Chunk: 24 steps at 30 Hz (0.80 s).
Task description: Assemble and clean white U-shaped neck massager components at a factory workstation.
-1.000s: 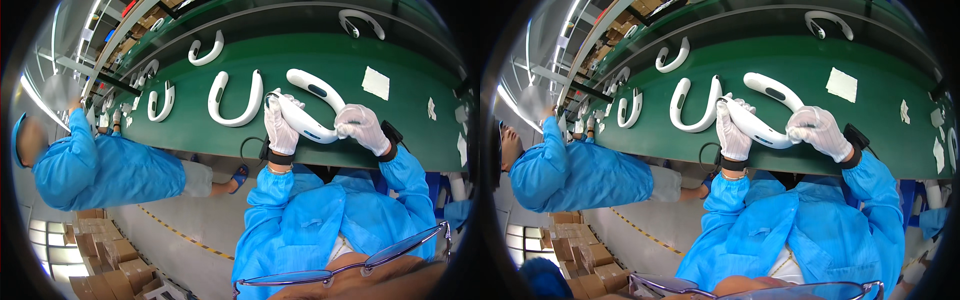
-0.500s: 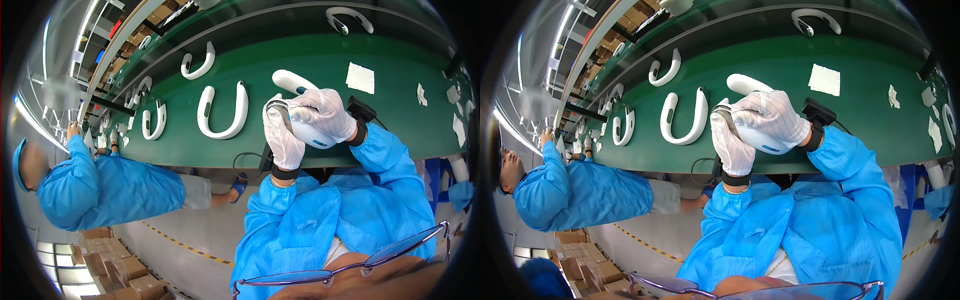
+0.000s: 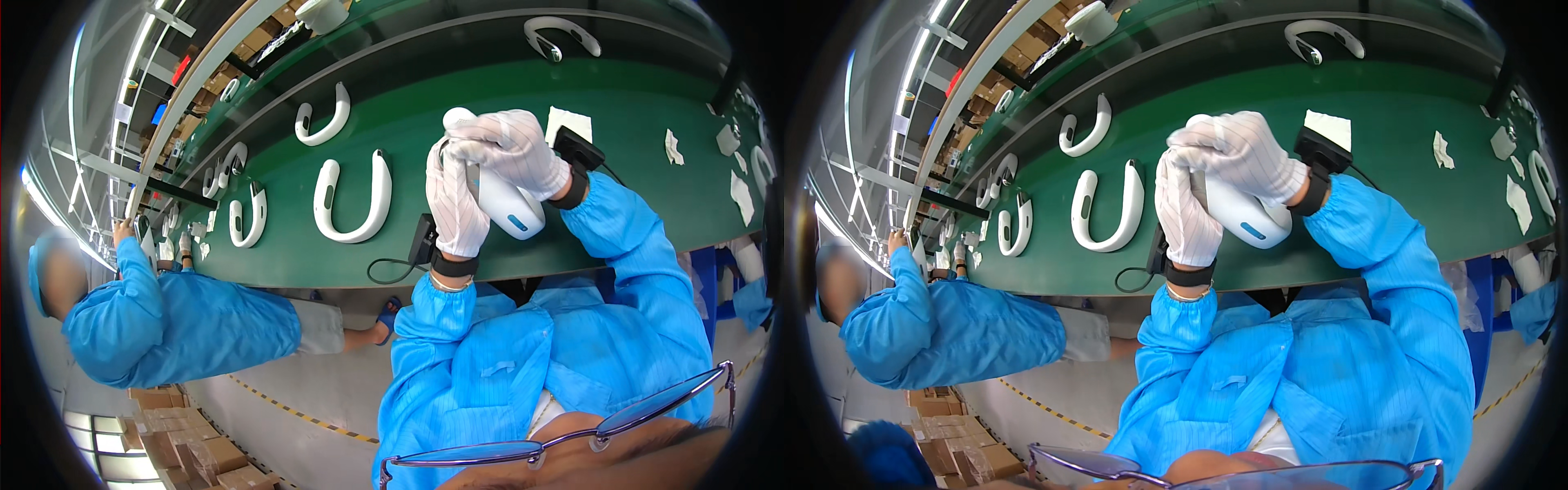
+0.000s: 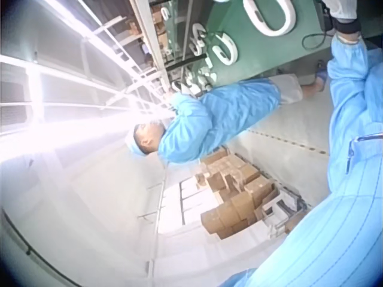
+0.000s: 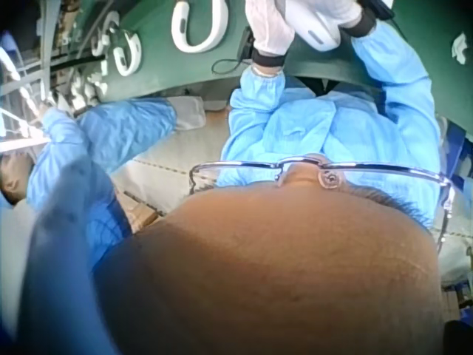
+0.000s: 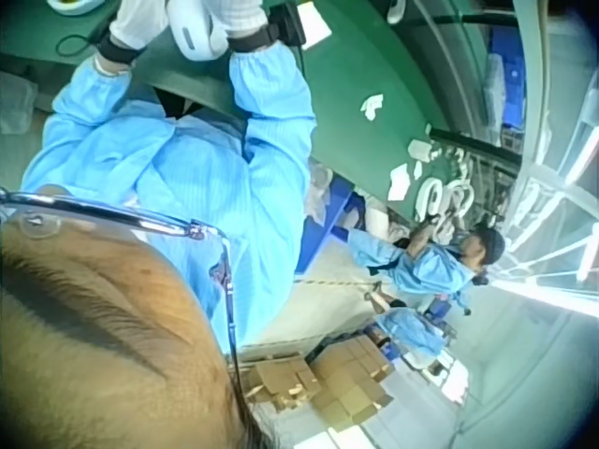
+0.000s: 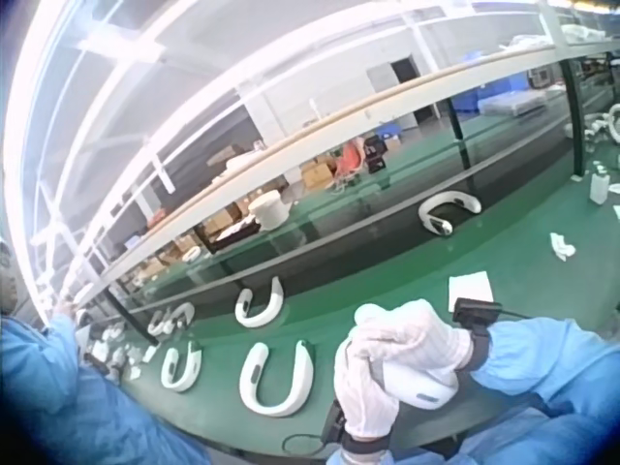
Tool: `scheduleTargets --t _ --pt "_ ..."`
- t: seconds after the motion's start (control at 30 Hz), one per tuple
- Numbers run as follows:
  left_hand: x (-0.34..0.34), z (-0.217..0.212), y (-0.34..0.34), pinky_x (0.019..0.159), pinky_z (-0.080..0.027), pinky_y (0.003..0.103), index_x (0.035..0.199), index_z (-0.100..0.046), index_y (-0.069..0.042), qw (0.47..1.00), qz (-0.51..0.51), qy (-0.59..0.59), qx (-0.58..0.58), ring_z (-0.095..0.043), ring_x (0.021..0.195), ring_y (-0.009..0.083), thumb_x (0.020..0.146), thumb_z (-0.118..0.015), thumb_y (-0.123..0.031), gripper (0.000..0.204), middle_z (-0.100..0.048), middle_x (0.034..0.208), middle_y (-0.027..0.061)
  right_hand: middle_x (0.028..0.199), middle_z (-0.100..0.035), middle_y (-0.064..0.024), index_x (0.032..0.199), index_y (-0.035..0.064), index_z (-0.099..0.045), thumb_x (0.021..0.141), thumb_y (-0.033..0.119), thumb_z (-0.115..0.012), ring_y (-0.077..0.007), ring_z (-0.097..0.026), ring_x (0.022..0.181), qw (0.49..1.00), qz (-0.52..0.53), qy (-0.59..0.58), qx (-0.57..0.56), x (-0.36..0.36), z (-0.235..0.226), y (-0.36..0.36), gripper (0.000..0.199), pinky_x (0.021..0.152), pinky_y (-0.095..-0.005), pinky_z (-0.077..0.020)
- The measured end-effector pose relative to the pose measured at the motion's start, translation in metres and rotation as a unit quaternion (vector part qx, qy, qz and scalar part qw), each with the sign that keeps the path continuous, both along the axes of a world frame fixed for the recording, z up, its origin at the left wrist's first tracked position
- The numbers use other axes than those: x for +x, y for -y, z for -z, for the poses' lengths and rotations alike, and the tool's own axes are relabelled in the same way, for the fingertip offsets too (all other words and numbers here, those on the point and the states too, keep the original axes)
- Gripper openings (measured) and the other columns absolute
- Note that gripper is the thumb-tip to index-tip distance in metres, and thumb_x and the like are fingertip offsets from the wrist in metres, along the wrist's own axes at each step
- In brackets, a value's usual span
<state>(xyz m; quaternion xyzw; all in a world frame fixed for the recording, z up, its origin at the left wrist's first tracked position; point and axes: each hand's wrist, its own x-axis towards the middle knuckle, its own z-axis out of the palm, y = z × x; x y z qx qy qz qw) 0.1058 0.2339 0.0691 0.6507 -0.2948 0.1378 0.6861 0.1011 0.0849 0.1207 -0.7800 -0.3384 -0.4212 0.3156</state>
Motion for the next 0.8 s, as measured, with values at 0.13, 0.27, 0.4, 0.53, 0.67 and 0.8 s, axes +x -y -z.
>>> scheduleTargets --t 0.13,0.27,0.4,0.53,0.67,0.8 --pt "0.005 -0.029 0.011 0.082 -0.056 0.034 0.12 -0.055 -0.002 0.932 0.151 -0.241 -0.225 -0.066 0.092 0.0212 0.104 -0.052 -0.03 0.032 -0.064 0.104 0.0108 0.076 -0.068 -0.0044 0.098 0.0169 -0.073 0.084 0.022 -0.073 -0.0239 -0.061 0.059 0.993 0.062 0.03 -0.092 -0.039 0.025 0.022 0.015 0.052 -0.0363 -0.0476" --pt "0.02 -0.041 0.019 0.079 -0.059 0.036 0.123 -0.053 -0.004 0.872 0.232 -0.305 -0.304 -0.067 0.087 0.0233 0.103 -0.054 -0.03 0.033 -0.064 0.103 0.0139 0.067 -0.057 0.0015 0.098 0.0185 -0.071 0.079 0.028 -0.077 -0.0181 -0.057 0.054 0.979 0.073 0.012 -0.19 -0.077 0.049 0.031 0.021 0.047 -0.0335 -0.0421" --pt "0.029 -0.046 0.035 0.081 -0.058 0.036 0.128 -0.052 -0.005 0.85 0.299 -0.328 -0.283 -0.067 0.088 0.0241 0.102 -0.056 -0.028 0.035 -0.063 0.104 0.0142 0.068 -0.05 -0.0015 0.099 0.0181 -0.069 0.078 0.024 -0.075 -0.018 -0.055 0.056 0.953 0.136 0.036 -0.268 -0.045 0.017 0.046 0.023 0.048 -0.0333 -0.0433" --pt "0.031 -0.052 0.051 0.085 -0.055 0.034 0.132 -0.049 -0.001 0.855 0.296 -0.319 -0.282 -0.062 0.095 0.0222 0.104 -0.051 -0.02 0.035 -0.06 0.104 0.0109 0.064 -0.054 -0.0021 0.084 0.0177 -0.062 0.078 0.02 -0.07 -0.021 -0.059 0.059 0.984 0.108 0.079 -0.114 -0.001 -0.028 0.05 0.01 0.05 -0.036 -0.0468" --pt "0.037 -0.055 0.043 0.084 -0.055 0.047 0.133 -0.05 -0.006 0.822 0.327 -0.362 -0.293 -0.062 0.089 0.0289 0.103 -0.052 -0.021 0.033 -0.06 0.101 0.0156 0.056 -0.047 -0.0014 0.068 0.0155 -0.056 0.075 0.025 -0.07 -0.0197 -0.05 0.045 0.934 0.16 0.097 -0.305 -0.064 -0.012 0.038 0.018 0.041 -0.037 -0.038" --pt "0.048 -0.036 0.059 0.087 -0.055 0.048 0.132 -0.049 -0.008 0.788 0.369 -0.395 -0.294 -0.061 0.091 0.0303 0.102 -0.054 -0.021 0.033 -0.06 0.101 0.0171 0.058 -0.048 0.0011 0.099 0.0152 -0.066 0.085 0.029 -0.071 -0.0132 -0.052 0.048 0.962 0.135 0.078 -0.226 -0.069 0.022 0.058 0.02 0.042 -0.0309 -0.0394"
